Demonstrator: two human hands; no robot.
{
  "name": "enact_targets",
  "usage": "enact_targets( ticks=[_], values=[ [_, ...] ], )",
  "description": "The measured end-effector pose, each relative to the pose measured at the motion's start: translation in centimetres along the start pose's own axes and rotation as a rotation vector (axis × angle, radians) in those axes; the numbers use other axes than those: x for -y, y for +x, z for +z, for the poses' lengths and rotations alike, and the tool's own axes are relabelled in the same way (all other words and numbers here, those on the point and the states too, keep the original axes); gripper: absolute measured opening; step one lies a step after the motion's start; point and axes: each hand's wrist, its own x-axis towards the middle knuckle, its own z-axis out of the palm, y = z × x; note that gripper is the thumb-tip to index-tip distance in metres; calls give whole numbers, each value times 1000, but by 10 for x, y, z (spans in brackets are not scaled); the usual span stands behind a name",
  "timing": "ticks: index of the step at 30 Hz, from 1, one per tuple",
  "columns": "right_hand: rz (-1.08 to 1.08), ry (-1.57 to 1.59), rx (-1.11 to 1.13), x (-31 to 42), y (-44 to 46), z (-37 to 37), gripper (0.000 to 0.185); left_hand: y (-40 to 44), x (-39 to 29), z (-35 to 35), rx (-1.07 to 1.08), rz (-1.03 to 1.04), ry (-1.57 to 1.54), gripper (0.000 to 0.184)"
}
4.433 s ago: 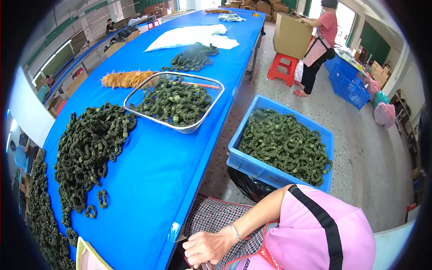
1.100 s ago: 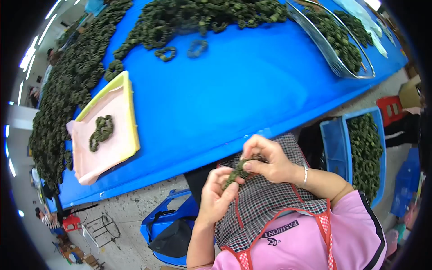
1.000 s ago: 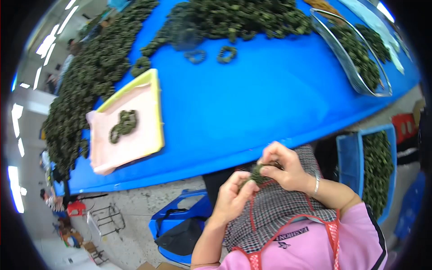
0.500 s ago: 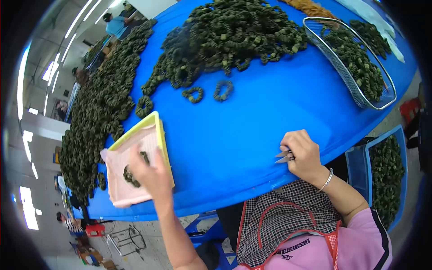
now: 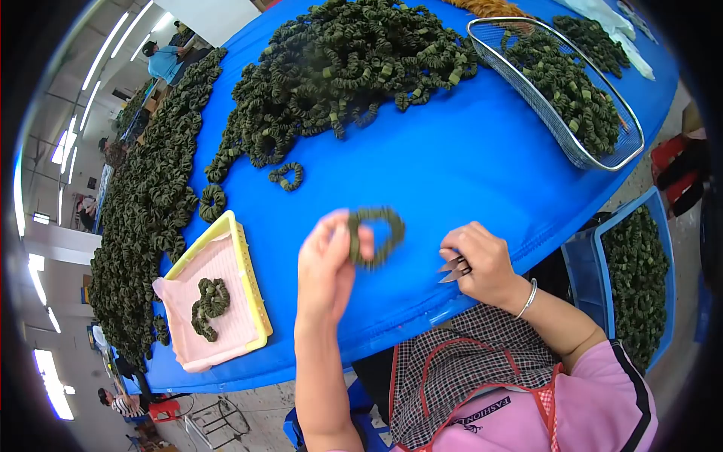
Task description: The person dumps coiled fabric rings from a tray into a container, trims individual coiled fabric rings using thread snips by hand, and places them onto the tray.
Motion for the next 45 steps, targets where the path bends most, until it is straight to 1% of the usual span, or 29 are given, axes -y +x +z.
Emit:
enact_targets(
  ticks=[1,2,4,5,7,8,9,10,11,13,14,15,17,19,20,21,22,23,24,26,27,31,32,35,36,37,39,42,45],
  values=[
    [35,95,12,1,-1,-1,14,-23,3,-4,9,-25,-43,27],
    [131,303,76,4,-3,-1,17,-43,6,-7,17,-50,-91,26],
    [333,710,212,16,-5,-1,22,-75,17,-8,-6,-90,-55,26],
    [333,783,353,27,-5,-5,31,-87,23,-6,-18,-115,-41,26],
    [214,796,437,50,-11,3,29,-104,37,0,-42,-140,82,28],
    [235,792,514,55,-14,7,27,-112,44,-2,28,-140,82,29],
    [255,788,589,60,-19,10,26,-117,49,-2,-1,-93,76,28],
    [379,927,590,62,-25,14,19,-123,53,-1,-31,-46,74,28],
    [442,995,560,64,-32,19,17,-128,56,-1,-61,4,74,27],
    [561,1129,488,69,-42,26,14,-135,61,2,-69,4,81,25],
    [552,1128,405,73,-43,27,13,-139,65,8,-94,14,103,25],
    [595,1197,411,74,-47,27,15,-142,67,12,-119,24,123,25],
    [674,1333,416,76,-48,27,18,-146,77,6,-113,61,18,18],
    [663,1291,498,79,-50,20,21,-151,81,6,-112,52,-84,16],
    [651,1283,528,78,-53,22,21,-154,78,12,-149,30,-52,13],
    [638,1273,559,76,-55,23,22,-157,78,14,-150,16,-102,12],
    [622,1208,577,75,-58,23,22,-159,79,15,-151,2,-153,11],
    [643,1206,559,73,-61,22,21,-161,80,16,-153,-10,-203,11],
    [666,1205,541,72,-64,21,21,-163,83,14,-111,-15,-386,9],
    [741,1218,492,68,-67,16,21,-170,88,11,-115,-18,-532,10],
    [725,1233,446,67,-69,17,20,-173,89,10,-117,-19,-605,11],
    [736,1250,462,65,-71,8,22,-179,80,7,-59,-133,-683,12],
    [730,1245,454,66,-71,7,24,-180,84,5,-44,-108,-633,21],
    [744,1242,489,69,-73,9,24,-183,77,13,-123,-103,-162,31],
    [732,1225,504,71,-73,10,23,-183,78,19,-157,-103,21,39],
    [738,1226,510,73,-74,11,21,-184,80,17,-164,-179,132,35],
    [751,1230,527,76,-76,14,18,-183,85,12,-137,-217,134,29],
    [778,1317,535,78,-74,13,19,-185,88,5,-89,-207,-68,20],
    [807,1332,516,80,-73,13,19,-184,83,14,-144,-223,-112,18]
  ],
)
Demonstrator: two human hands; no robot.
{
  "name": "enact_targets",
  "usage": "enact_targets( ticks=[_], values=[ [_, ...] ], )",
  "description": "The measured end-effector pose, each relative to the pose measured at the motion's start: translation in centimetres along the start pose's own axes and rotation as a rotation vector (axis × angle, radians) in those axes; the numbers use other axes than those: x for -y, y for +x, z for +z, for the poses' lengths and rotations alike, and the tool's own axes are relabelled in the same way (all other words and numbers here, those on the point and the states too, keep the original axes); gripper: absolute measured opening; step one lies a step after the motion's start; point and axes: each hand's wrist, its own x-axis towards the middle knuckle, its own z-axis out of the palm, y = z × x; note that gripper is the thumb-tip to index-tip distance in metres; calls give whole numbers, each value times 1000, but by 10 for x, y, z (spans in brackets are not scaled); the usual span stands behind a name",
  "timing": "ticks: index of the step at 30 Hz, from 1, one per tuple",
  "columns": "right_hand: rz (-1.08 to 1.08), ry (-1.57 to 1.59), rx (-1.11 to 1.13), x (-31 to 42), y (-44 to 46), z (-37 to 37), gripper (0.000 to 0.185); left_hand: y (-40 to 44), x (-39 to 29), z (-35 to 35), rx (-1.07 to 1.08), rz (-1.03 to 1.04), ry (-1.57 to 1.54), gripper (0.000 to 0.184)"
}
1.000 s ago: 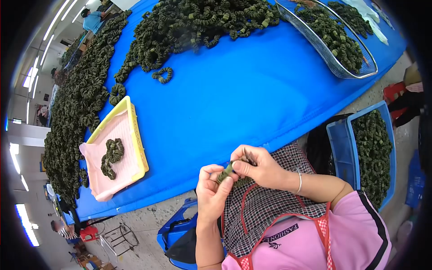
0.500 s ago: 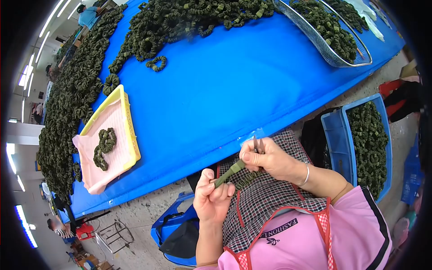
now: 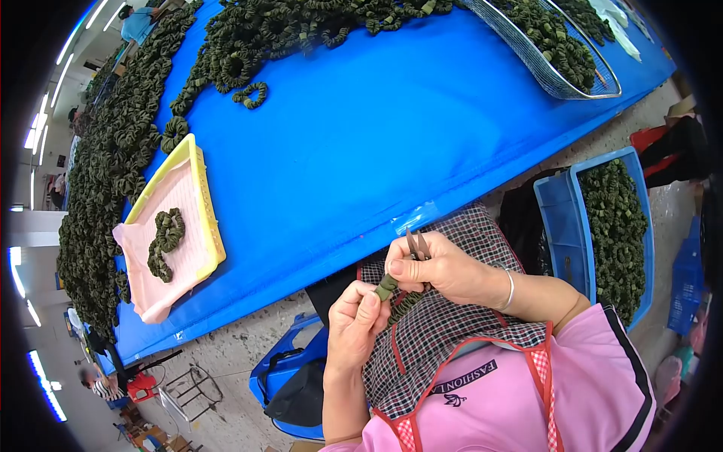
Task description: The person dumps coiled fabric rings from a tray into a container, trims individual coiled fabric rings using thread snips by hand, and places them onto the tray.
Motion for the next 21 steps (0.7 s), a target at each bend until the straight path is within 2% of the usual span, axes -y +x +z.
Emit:
enact_targets(
  ticks=[3,6,7,11,16,21],
  values=[
    [-13,-37,-22,-1,0,2,16,1,-6,3,-42,-43,-25,17],
    [-35,-70,-19,-2,-1,4,15,0,-5,15,-161,111,430,16],
    [-57,-76,-34,2,-2,5,15,1,1,10,-159,180,453,15],
    [-52,85,-57,10,-1,1,14,-2,-4,-2,-19,-52,-28,12],
    [-57,177,-147,12,0,-5,15,-3,-5,-4,10,-91,-174,15],
    [-29,200,-138,8,1,-7,13,-2,-2,-8,42,-103,-249,13]
  ],
)
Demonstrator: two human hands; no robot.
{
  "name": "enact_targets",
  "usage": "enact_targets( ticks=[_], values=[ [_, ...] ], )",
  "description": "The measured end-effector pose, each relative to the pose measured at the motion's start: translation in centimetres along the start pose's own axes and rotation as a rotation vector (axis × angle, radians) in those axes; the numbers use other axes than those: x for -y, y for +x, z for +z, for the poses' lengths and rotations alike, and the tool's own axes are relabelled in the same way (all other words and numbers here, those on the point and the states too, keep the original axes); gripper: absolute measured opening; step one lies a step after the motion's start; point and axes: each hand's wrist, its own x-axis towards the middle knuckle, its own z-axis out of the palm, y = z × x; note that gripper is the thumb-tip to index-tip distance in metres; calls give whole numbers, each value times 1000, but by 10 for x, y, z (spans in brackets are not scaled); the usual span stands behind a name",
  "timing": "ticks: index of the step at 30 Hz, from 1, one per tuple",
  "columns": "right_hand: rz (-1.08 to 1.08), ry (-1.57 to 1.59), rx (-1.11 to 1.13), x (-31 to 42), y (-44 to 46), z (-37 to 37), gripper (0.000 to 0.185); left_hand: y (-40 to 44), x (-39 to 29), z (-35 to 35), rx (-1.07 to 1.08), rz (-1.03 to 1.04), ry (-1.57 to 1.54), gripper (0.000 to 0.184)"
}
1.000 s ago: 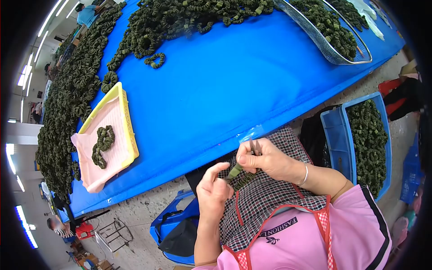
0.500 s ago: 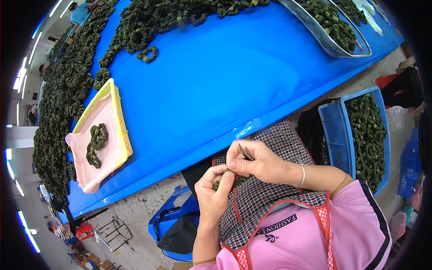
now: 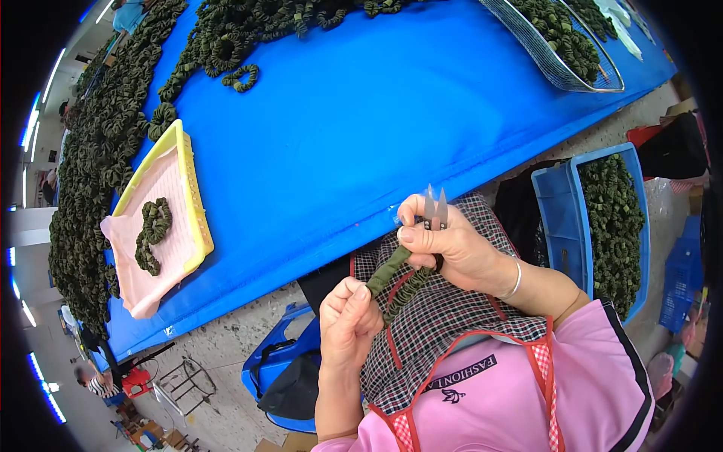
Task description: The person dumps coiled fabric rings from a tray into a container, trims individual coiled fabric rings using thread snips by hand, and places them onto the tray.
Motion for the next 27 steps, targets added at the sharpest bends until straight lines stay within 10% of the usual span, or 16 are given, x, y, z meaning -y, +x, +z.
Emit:
enact_targets(
  ticks=[18,23,27],
  values=[
    [89,-441,159,-20,3,-1,21,5,7,-5,-194,61,365,21],
    [-220,-714,-54,-33,4,-14,14,17,21,-9,-437,571,656,21],
    [-453,-1001,-98,-35,-6,-7,13,3,21,-3,-267,166,565,18]
  ],
)
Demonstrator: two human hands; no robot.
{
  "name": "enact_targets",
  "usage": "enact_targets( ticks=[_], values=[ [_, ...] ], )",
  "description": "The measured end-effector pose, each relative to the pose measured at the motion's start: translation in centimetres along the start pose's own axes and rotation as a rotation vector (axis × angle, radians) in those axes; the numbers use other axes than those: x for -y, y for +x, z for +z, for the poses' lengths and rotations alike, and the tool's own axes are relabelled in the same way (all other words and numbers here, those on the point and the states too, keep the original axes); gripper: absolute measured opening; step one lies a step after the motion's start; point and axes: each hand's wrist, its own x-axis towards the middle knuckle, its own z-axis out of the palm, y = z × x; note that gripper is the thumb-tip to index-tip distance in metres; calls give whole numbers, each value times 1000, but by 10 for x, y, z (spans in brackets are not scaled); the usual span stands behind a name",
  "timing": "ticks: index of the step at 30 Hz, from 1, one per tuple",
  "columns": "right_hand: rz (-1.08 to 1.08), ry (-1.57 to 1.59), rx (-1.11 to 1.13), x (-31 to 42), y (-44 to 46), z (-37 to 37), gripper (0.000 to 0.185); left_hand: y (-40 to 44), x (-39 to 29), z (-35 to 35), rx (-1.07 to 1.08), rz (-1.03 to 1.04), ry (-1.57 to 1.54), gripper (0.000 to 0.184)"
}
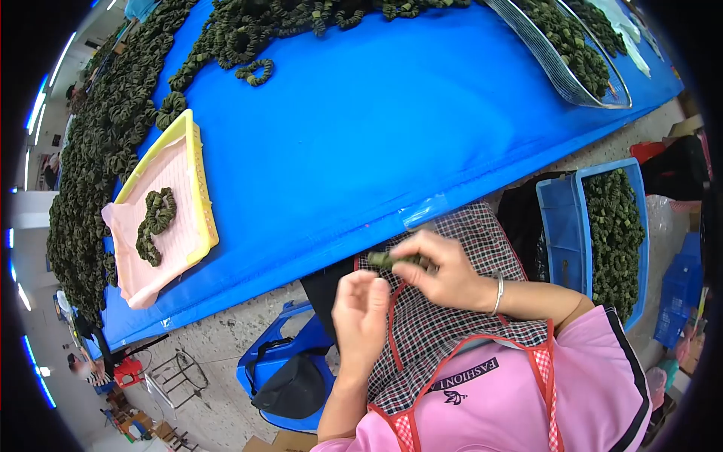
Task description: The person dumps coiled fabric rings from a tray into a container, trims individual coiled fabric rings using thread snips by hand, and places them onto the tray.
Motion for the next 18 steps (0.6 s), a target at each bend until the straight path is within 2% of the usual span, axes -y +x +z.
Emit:
enact_targets(
  ticks=[2,4,8,9,10,12,14,15,18],
  values=[
    [-281,-32,15,-6,-2,12,15,8,6,8,-24,35,-168,16],
    [-176,85,74,1,-6,12,9,15,9,-1,0,7,-326,16],
    [-45,220,153,1,0,-1,7,14,7,-4,106,33,-308,15],
    [-94,43,38,8,4,-5,8,13,6,-5,140,47,-288,15],
    [-241,-49,-59,4,9,-4,11,12,4,-7,175,61,-267,15],
    [-161,-31,-5,11,12,0,14,9,-1,-6,227,81,-227,16],
    [121,94,185,17,14,3,18,6,-8,2,256,99,-191,16],
    [258,317,168,18,12,8,24,5,-7,6,217,136,-202,15],
    [181,335,24,6,22,5,26,4,-6,6,200,111,-501,15]
  ],
)
